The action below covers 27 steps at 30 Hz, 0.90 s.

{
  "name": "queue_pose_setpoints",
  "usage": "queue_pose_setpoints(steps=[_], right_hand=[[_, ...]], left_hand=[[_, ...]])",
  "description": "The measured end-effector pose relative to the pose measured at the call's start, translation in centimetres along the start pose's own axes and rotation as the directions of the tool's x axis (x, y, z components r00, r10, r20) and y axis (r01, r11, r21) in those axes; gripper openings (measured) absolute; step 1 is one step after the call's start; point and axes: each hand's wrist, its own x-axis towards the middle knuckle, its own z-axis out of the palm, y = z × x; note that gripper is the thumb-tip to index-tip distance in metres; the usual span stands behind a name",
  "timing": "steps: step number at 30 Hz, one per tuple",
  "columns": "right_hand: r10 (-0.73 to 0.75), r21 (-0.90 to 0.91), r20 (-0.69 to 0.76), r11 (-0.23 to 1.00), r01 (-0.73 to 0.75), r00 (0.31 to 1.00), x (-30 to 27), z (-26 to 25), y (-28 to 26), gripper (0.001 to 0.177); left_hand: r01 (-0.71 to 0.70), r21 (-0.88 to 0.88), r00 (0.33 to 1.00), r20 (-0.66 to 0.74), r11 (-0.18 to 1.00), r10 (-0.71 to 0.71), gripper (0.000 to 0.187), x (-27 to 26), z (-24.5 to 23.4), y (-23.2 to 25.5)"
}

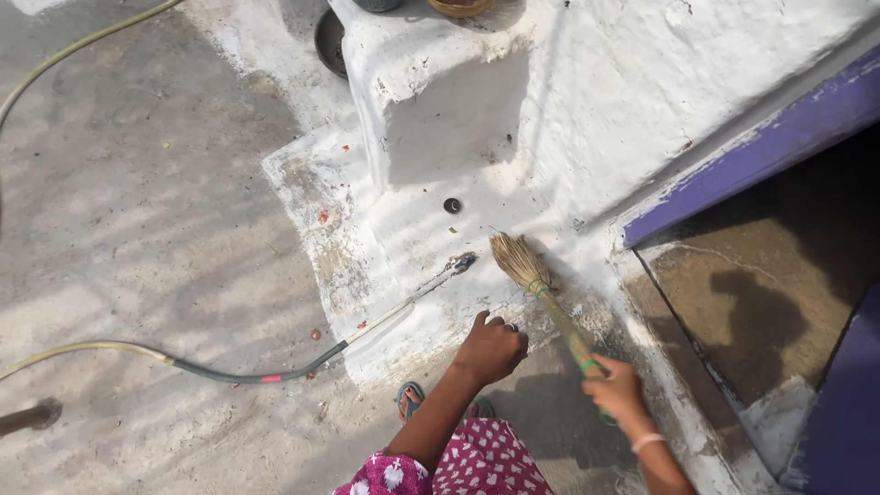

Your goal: Sweeping the floor of an outdoor concrete yard with a small broom.

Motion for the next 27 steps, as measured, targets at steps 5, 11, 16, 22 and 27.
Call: queue_pose_setpoints(steps=[5, 11, 16, 22, 27], right_hand=[[-0.122, -0.341, 0.149, 0.925, 0.166, 0.981, 4.8, 5.0, -2.3, 0.043], [0.086, -0.085, 0.447, 0.995, -0.053, 0.89, 9.0, -7.4, -8.6, 0.056], [-0.072, -0.005, 0.508, 0.996, 0.087, 0.858, 13.6, -15.7, -9.5, 0.065], [-0.153, -0.285, 0.223, 0.934, 0.215, 0.963, 16.4, -5.5, -17.8, 0.06], [-0.277, -0.561, 0.22, 0.749, 0.353, 0.935, 19.3, 8.7, -19.6, 0.048]], left_hand=[[0.107, -0.015, 0.994, 0.017, 0.994, -0.107, 0.017, 0.7, 0.3, -0.7], [0.207, -0.03, 0.978, -0.024, 0.978, -0.207, 0.018, 0.9, -2.4, -0.2], [0.28, -0.111, 0.949, -0.12, 0.954, -0.293, 0.016, -0.8, -3.6, -0.8], [0.389, -0.227, 0.887, -0.171, 0.893, -0.43, 0.016, -2.8, -2.0, -3.9], [0.398, -0.197, 0.886, -0.173, 0.896, -0.431, 0.015, -1.7, -2.9, -7.8]])
